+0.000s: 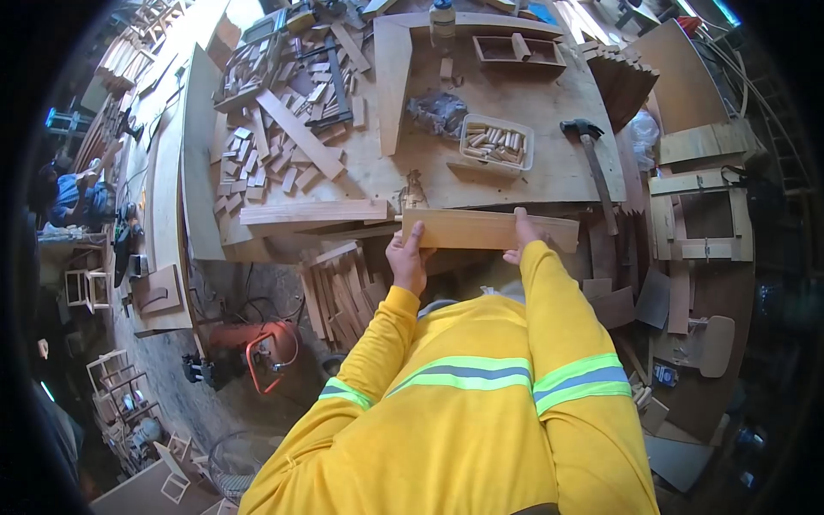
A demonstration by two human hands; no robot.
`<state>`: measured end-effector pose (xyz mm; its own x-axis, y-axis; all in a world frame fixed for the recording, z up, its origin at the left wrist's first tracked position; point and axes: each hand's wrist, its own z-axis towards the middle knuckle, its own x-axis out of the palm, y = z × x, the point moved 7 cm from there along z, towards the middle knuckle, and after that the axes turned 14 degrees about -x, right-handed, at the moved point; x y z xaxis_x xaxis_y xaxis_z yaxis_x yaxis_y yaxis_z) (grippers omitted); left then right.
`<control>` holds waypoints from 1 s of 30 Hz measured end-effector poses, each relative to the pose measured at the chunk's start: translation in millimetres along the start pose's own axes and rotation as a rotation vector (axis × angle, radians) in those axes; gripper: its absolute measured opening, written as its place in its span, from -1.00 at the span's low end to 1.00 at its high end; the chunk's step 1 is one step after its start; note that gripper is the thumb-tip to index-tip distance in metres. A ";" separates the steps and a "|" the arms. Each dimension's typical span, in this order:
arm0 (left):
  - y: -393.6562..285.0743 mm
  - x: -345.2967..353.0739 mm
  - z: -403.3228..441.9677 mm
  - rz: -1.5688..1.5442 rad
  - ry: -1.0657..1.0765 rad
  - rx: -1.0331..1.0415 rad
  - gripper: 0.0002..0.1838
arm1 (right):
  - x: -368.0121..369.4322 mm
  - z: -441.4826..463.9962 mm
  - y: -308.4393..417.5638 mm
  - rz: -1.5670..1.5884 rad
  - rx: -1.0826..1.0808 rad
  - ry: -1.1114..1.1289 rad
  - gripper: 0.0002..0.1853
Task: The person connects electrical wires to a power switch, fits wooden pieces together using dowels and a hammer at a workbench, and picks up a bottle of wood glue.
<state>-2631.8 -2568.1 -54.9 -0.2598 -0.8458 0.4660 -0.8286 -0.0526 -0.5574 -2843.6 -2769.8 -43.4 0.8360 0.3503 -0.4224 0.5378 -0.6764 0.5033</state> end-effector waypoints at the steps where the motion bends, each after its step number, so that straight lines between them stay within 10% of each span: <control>1: -3.3 0.2 6.0 -0.022 -0.026 -0.010 -0.77 | 4.8 0.8 -1.3 0.015 -0.006 0.001 0.10; 15: 0.2 -19.6 48.7 -0.041 -0.258 -0.074 -0.41 | 35.4 0.3 -9.0 0.067 0.025 -0.146 0.11; 30: -17.6 -32.5 38.6 -0.168 -0.153 -0.122 -0.51 | 40.0 -4.1 13.6 -0.042 -0.016 -0.109 0.07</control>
<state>-2589.7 -2560.2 -86.8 -0.0433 -0.9016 0.4304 -0.9099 -0.1424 -0.3897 -2802.4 -2762.3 -50.3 0.7963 0.3050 -0.5224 0.5744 -0.6518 0.4952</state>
